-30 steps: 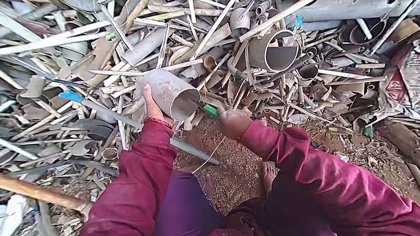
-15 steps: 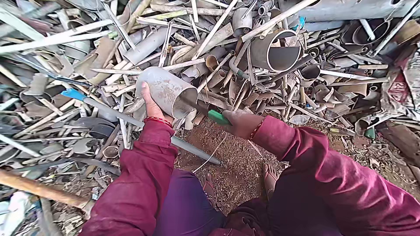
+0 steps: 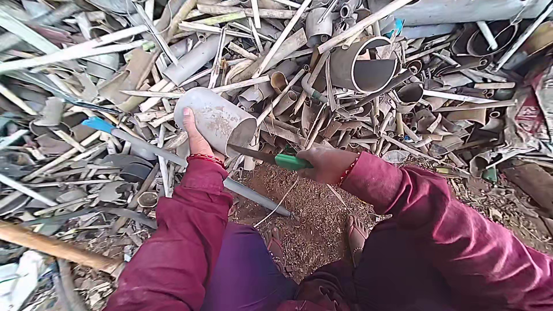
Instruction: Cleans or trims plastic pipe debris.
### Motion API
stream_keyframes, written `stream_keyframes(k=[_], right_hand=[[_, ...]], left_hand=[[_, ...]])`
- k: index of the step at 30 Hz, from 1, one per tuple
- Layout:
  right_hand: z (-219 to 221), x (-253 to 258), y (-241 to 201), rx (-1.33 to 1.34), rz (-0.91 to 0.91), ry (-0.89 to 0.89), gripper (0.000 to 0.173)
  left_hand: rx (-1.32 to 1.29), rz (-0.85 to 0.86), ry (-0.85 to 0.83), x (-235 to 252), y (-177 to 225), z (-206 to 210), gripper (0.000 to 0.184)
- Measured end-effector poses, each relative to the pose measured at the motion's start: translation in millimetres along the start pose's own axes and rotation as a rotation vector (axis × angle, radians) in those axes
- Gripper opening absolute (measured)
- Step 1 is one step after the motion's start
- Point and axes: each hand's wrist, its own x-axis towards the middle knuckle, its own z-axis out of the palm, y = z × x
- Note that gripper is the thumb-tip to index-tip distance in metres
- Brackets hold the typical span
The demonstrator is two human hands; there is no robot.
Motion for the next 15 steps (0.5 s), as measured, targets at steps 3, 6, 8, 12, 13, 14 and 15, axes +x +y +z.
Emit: stream_keyframes(k=[3,6,8,12,13,14,15], right_hand=[[3,-2,-9,-0.042,0.082,0.053,0.037],[11,-1,-6,0.061,-0.091,0.06,0.029],[9,4,-5,0.079,-0.031,0.146,0.032],[25,19,-8,0.223,-0.025,0.086,0.031],[30,25,-1,0.353,-0.087,0.036,0.03],[33,32,5,0.492,-0.113,0.011,0.029],[32,38,8,0.556,-0.085,0.015,0.03]], left_hand=[[-0.044,-0.005,-0.017,4,-1,-2,0.058],[-0.018,-0.001,-0.017,3,0,-1,0.056],[0.002,-0.003,-0.03,5,-2,-3,0.057],[0.024,0.015,-0.048,0,-4,3,0.056],[0.0,0.03,-0.051,0,-5,4,0.055],[-0.036,0.039,-0.077,1,-5,3,0.055],[-0.082,0.038,-0.114,1,-5,2,0.055]])
